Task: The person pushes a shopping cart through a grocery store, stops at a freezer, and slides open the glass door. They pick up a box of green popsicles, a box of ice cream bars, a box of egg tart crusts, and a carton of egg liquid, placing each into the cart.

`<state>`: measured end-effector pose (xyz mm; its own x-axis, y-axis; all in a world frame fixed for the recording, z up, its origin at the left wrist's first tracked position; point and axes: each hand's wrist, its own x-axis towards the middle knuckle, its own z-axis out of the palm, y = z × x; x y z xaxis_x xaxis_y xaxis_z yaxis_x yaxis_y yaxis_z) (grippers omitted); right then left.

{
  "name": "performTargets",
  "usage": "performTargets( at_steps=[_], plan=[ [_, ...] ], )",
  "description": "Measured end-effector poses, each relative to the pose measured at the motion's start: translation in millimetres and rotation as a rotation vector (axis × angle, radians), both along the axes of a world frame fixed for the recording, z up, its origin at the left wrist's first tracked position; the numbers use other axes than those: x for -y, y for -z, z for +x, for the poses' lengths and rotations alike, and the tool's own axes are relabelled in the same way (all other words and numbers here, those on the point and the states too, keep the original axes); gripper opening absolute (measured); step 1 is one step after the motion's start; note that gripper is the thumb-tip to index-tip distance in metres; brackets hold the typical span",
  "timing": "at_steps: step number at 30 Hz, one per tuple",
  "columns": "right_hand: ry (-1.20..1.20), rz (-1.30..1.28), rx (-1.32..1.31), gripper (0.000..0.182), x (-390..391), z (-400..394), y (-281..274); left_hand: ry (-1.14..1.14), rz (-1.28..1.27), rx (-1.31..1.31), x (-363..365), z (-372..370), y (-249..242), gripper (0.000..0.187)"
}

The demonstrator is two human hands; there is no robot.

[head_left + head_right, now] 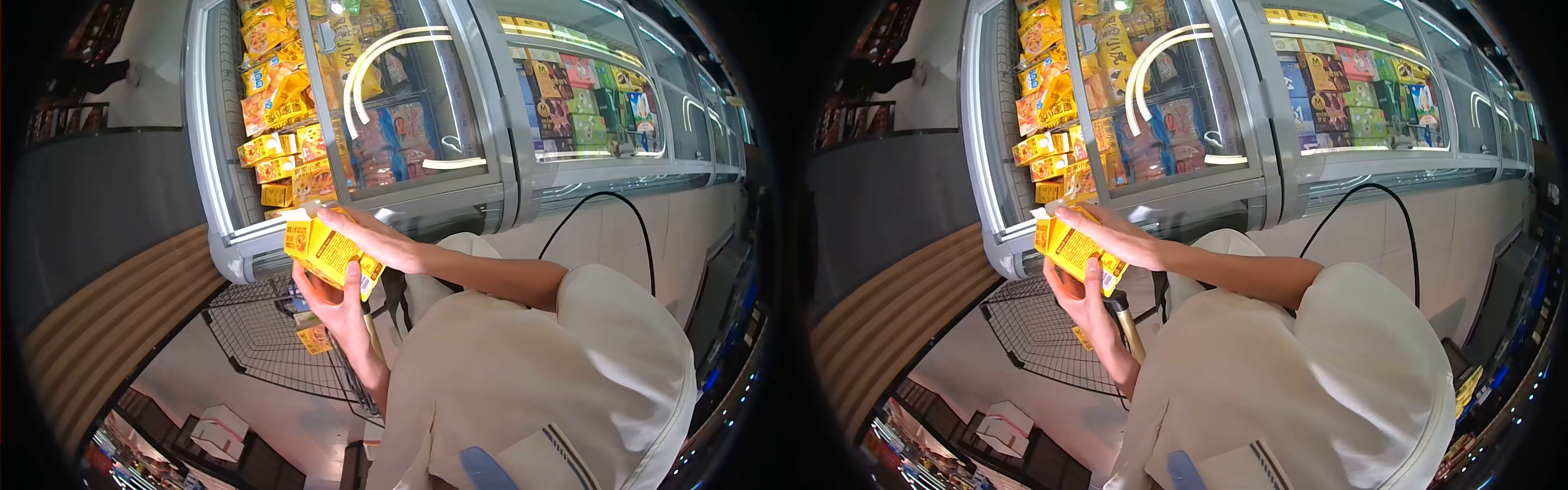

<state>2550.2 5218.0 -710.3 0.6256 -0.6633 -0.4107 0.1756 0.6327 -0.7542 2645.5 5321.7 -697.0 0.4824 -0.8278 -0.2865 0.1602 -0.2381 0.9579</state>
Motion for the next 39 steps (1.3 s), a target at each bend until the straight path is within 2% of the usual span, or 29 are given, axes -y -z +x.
performTargets(
  at_steps=[1,3,5,6,10,15,18,21,24,28,36,39],
  plan=[
    [0.080,0.032,0.037,0.072,-2,2,14,0.034,0.029,-0.008,4,3,11,0.062],
    [0.129,0.065,-0.088,0.071,3,0,34,0.078,0.043,-0.133,11,7,35,0.063],
    [0.170,0.111,-0.146,0.071,4,-6,48,0.120,0.188,-0.213,22,8,43,0.061],
    [0.187,0.141,-0.171,0.071,3,-8,54,0.210,0.192,-0.196,22,14,54,0.059],
    [0.178,0.114,-0.297,0.065,6,-15,82,0.327,0.332,-0.102,41,21,57,0.053],
    [0.140,0.090,-0.421,0.064,18,-13,93,0.346,0.376,-0.110,50,32,81,0.058],
    [0.216,0.017,-0.490,0.072,17,-5,107,0.344,0.353,-0.143,52,36,95,0.061],
    [0.262,0.012,-0.470,0.071,18,-3,113,0.312,0.341,-0.109,57,31,92,0.050],
    [0.296,0.053,-0.442,0.072,19,-3,114,0.331,0.368,-0.058,61,29,92,0.054],
    [0.187,0.143,-0.455,0.059,24,-9,110,0.297,0.384,-0.072,65,25,99,0.065],
    [0.202,0.085,-0.453,0.057,25,-9,109,0.288,0.376,-0.089,71,23,91,0.064],
    [0.294,0.080,-0.405,0.070,20,-4,117,0.303,0.406,-0.036,70,21,89,0.064]
  ],
)
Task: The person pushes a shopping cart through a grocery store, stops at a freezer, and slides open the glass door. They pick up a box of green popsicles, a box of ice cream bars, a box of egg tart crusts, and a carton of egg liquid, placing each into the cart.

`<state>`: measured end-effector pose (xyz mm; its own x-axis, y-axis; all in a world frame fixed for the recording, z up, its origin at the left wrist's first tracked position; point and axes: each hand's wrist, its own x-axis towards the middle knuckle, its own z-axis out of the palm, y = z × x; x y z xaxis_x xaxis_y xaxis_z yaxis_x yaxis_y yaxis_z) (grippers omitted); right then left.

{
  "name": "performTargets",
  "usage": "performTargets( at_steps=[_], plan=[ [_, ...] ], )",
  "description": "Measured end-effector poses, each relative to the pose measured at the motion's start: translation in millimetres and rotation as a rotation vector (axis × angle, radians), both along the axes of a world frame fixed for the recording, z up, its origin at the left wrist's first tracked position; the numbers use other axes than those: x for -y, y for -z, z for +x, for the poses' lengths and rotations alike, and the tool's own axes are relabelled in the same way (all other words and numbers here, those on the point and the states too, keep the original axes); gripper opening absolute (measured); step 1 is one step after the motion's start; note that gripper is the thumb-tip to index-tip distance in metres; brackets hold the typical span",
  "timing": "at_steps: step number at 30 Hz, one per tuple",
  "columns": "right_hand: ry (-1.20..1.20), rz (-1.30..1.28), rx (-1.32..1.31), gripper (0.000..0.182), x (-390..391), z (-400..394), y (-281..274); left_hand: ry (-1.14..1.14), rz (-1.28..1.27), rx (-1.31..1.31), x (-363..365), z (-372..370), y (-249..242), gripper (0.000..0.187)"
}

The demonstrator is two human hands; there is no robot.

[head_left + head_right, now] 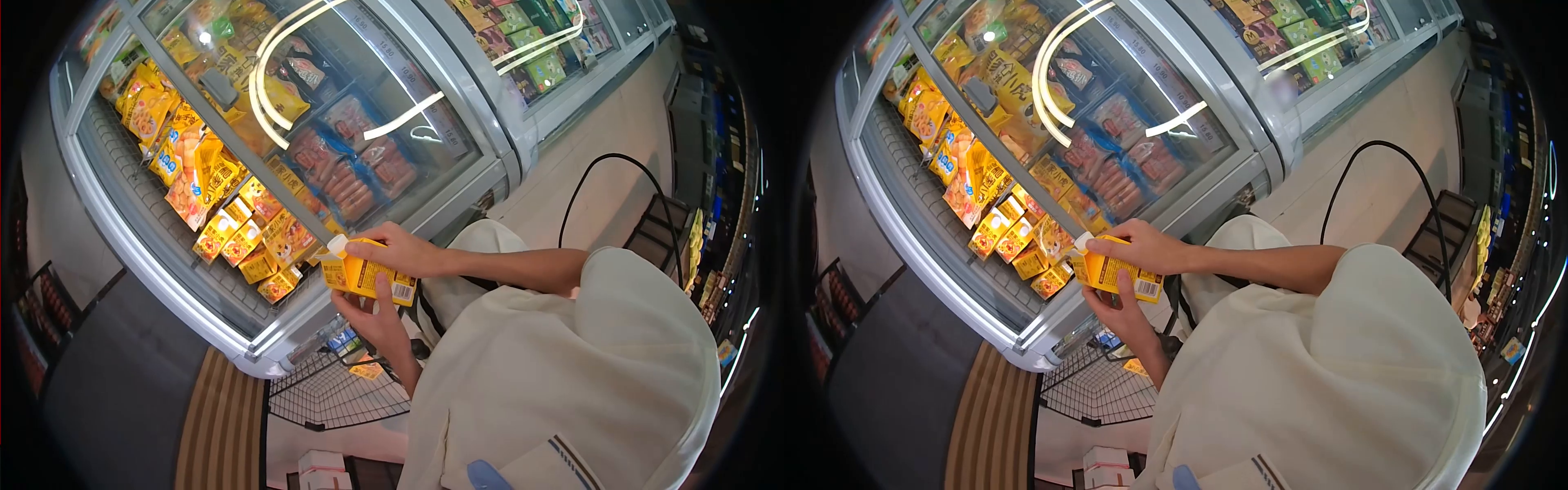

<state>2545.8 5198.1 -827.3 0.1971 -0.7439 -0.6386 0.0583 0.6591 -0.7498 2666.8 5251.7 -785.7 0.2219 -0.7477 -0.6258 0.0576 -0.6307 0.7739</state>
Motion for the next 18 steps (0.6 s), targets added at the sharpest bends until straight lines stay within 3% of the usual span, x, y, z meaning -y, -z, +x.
performTargets(
  at_steps=[6,15,18],
  plan=[
    [0.058,0.094,0.125,0.069,8,-11,-11,0.066,-0.021,-0.007,-3,5,7,0.064],
    [-0.005,0.006,0.146,0.064,5,-17,-3,0.053,-0.025,-0.016,-6,-1,0,0.066],
    [0.042,0.008,0.174,0.070,6,-16,-2,0.073,-0.014,-0.021,-1,-2,-3,0.068]
  ],
)
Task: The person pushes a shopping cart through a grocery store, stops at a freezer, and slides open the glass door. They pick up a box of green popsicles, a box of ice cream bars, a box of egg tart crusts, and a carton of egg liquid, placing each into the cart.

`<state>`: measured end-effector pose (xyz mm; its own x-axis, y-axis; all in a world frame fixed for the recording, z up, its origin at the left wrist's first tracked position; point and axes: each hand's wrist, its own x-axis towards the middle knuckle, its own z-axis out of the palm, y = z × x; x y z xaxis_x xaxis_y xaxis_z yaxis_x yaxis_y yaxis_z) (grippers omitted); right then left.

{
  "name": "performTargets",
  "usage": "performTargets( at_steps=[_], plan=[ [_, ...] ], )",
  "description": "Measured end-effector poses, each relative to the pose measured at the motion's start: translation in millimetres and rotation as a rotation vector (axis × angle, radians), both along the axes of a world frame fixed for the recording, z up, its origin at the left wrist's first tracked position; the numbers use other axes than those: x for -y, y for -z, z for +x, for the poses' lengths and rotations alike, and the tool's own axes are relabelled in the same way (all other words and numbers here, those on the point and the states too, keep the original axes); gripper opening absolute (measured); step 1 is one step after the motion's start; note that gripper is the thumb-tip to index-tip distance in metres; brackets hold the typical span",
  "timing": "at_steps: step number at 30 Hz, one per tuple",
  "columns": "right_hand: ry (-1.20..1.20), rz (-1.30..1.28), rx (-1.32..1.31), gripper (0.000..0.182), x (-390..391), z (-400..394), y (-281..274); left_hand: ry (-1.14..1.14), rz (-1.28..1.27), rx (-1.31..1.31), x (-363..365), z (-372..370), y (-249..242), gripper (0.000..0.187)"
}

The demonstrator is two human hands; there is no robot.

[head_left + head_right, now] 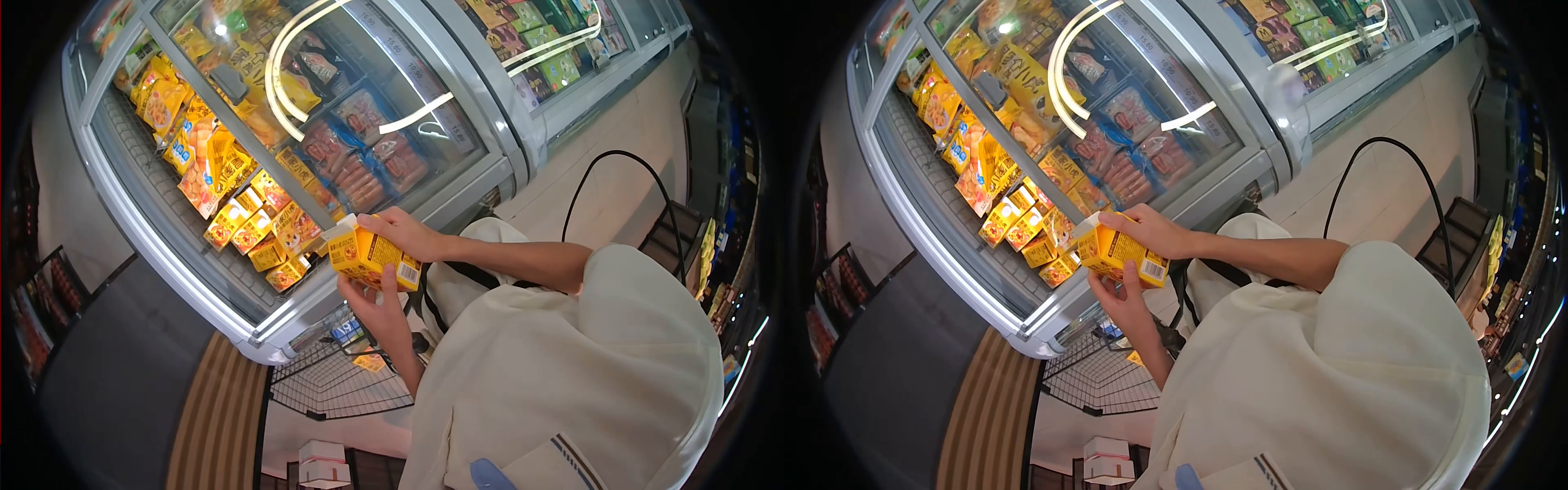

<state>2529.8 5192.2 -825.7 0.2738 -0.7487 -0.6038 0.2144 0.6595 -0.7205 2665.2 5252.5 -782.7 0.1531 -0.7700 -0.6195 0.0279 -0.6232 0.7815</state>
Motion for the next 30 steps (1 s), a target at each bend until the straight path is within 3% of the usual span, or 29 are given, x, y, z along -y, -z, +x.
performTargets(
  at_steps=[9,18,27,30],
  plan=[
    [-0.006,-0.014,0.015,0.063,-3,0,16,-0.042,-0.035,0.025,0,-8,0,0.068],
    [-0.176,-0.080,-0.089,0.072,1,-9,1,-0.040,-0.041,0.105,-13,-13,-5,0.065],
    [-0.084,-0.280,0.005,0.069,-6,-10,3,-0.129,-0.155,0.023,-20,-28,-7,0.058],
    [-0.104,-0.196,0.010,0.068,-2,-13,-8,-0.187,-0.207,0.010,-24,-27,10,0.051]
  ],
)
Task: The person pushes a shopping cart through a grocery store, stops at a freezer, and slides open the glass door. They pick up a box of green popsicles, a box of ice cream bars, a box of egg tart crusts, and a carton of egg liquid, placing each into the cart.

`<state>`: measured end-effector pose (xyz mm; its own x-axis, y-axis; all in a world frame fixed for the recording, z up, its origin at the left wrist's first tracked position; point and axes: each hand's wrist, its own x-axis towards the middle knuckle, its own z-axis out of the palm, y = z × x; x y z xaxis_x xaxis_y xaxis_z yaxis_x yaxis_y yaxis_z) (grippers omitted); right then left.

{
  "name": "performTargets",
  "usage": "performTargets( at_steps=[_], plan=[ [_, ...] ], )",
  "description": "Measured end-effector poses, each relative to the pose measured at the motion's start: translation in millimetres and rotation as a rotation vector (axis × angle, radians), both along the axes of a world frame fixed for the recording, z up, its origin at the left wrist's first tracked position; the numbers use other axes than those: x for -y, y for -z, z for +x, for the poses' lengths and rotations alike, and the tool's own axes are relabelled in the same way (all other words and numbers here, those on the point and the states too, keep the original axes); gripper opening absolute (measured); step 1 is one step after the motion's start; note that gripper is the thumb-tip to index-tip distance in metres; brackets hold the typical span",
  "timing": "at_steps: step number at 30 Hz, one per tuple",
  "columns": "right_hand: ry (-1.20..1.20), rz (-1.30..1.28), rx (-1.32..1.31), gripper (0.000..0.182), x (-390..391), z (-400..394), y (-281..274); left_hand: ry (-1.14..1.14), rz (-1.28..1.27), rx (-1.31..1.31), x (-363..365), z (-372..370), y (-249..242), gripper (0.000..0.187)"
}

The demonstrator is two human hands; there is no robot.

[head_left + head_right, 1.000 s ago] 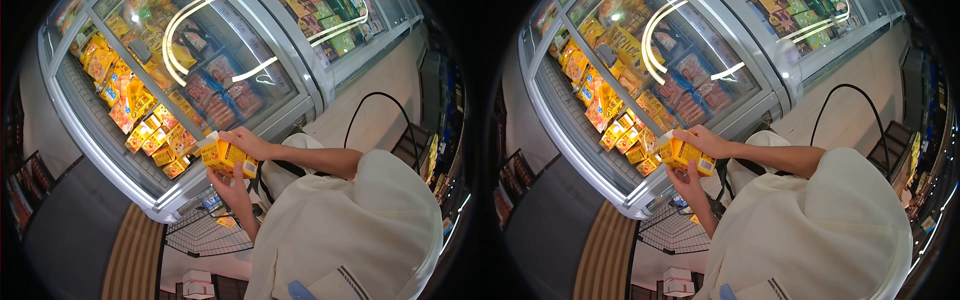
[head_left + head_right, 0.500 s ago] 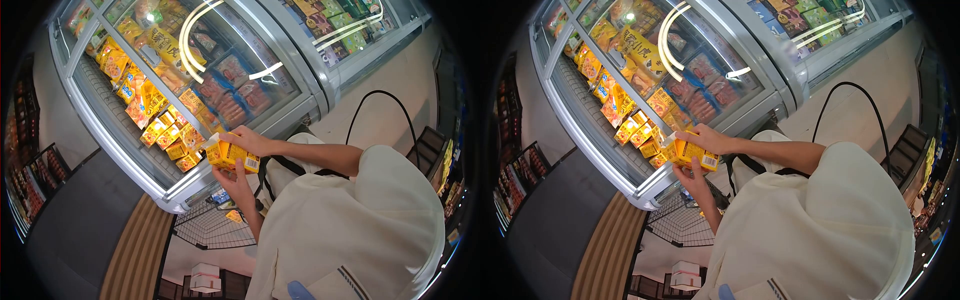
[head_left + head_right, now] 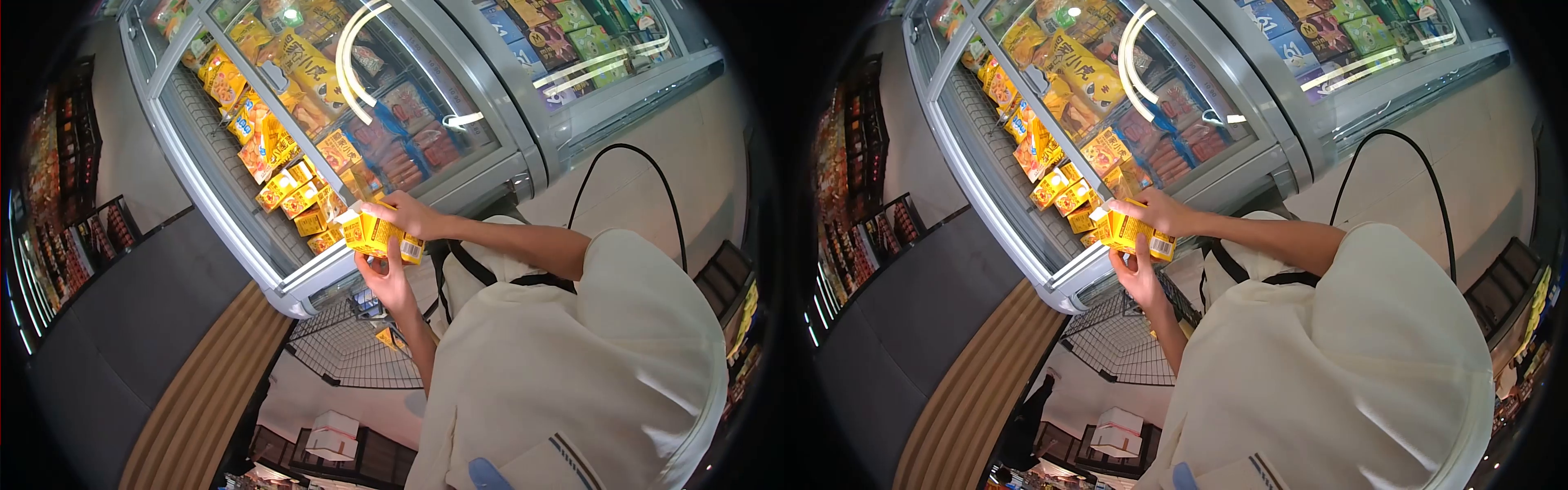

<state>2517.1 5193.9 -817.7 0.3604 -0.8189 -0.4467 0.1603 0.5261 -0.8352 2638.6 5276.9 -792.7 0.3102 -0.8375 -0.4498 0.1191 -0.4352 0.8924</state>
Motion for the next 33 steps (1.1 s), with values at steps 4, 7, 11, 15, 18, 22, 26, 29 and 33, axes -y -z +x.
performTargets(
  at_steps=[4,7,11,15,18,22,26,29,33],
  plan=[
    [-0.022,-0.029,-0.023,0.066,1,-1,3,-0.045,0.006,0.076,0,-7,0,0.045],
    [-0.073,-0.142,-0.056,0.056,0,-4,8,-0.081,0.009,0.150,-1,-13,-3,0.042],
    [-0.114,-0.273,-0.057,0.046,-3,-2,27,-0.076,0.020,0.216,1,-14,-5,0.041],
    [-0.075,-0.399,-0.073,0.047,-9,0,35,-0.073,0.011,0.221,4,-19,-13,0.039],
    [-0.123,-0.316,-0.048,0.048,-6,-3,30,-0.057,0.025,0.233,5,-20,-17,0.037],
    [-0.178,-0.212,-0.013,0.048,0,-8,23,-0.047,0.056,0.206,6,-20,-20,0.036],
    [-0.048,-0.240,-0.031,0.052,-5,-4,17,-0.048,0.085,0.171,8,-20,-22,0.038],
    [-0.001,-0.238,-0.035,0.057,-5,-4,15,-0.041,0.082,0.148,6,-18,-20,0.039],
    [-0.049,-0.143,0.038,0.057,-1,-6,18,-0.045,0.074,0.130,6,-19,-19,0.038]
  ],
)
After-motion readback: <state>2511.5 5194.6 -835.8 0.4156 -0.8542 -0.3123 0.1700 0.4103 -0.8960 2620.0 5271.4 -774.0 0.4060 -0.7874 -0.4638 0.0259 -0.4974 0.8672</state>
